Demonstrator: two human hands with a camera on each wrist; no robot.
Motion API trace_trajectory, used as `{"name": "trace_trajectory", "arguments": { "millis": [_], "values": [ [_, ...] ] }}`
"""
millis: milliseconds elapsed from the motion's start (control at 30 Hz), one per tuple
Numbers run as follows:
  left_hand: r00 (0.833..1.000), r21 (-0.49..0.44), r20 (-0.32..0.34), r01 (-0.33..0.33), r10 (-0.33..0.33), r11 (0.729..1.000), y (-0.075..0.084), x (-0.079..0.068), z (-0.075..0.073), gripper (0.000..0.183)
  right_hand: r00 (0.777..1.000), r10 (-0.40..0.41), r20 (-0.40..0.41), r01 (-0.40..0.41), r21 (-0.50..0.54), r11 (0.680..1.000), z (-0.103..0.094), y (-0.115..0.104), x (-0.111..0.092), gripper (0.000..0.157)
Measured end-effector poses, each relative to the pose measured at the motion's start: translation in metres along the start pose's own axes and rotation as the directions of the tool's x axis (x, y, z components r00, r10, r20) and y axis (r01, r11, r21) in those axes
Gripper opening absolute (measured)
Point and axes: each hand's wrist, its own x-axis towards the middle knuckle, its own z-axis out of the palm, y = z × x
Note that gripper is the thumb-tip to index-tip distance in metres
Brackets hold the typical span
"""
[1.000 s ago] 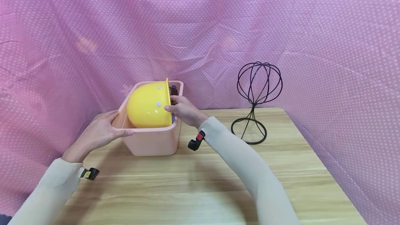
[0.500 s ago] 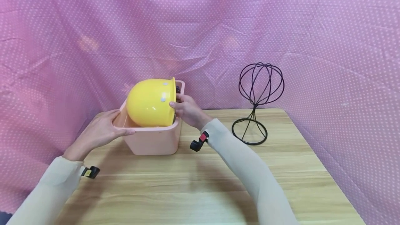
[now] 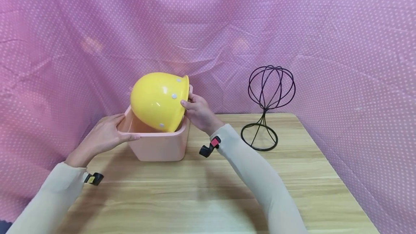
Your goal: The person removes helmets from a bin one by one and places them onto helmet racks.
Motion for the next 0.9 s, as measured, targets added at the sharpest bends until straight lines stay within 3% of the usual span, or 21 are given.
{"name": "trace_trajectory", "arguments": {
  "millis": [500, 900],
  "values": [
    [1.0, 0.008, 0.009, -0.016, 0.015, 1.0, -0.001, 0.0, 0.002, 0.126, 0.991, -0.117, 0.069, 0.114, 0.036, 0.993, -0.002, -0.021, -0.02, 0.049],
    [1.0, 0.01, 0.0, -0.021, 0.021, 1.0, 0.0, -0.001, 0.0, 0.125, 0.982, -0.187, 0.021, 0.183, 0.131, 0.974, 0.001, -0.041, -0.035, 0.047]
  ]
}}
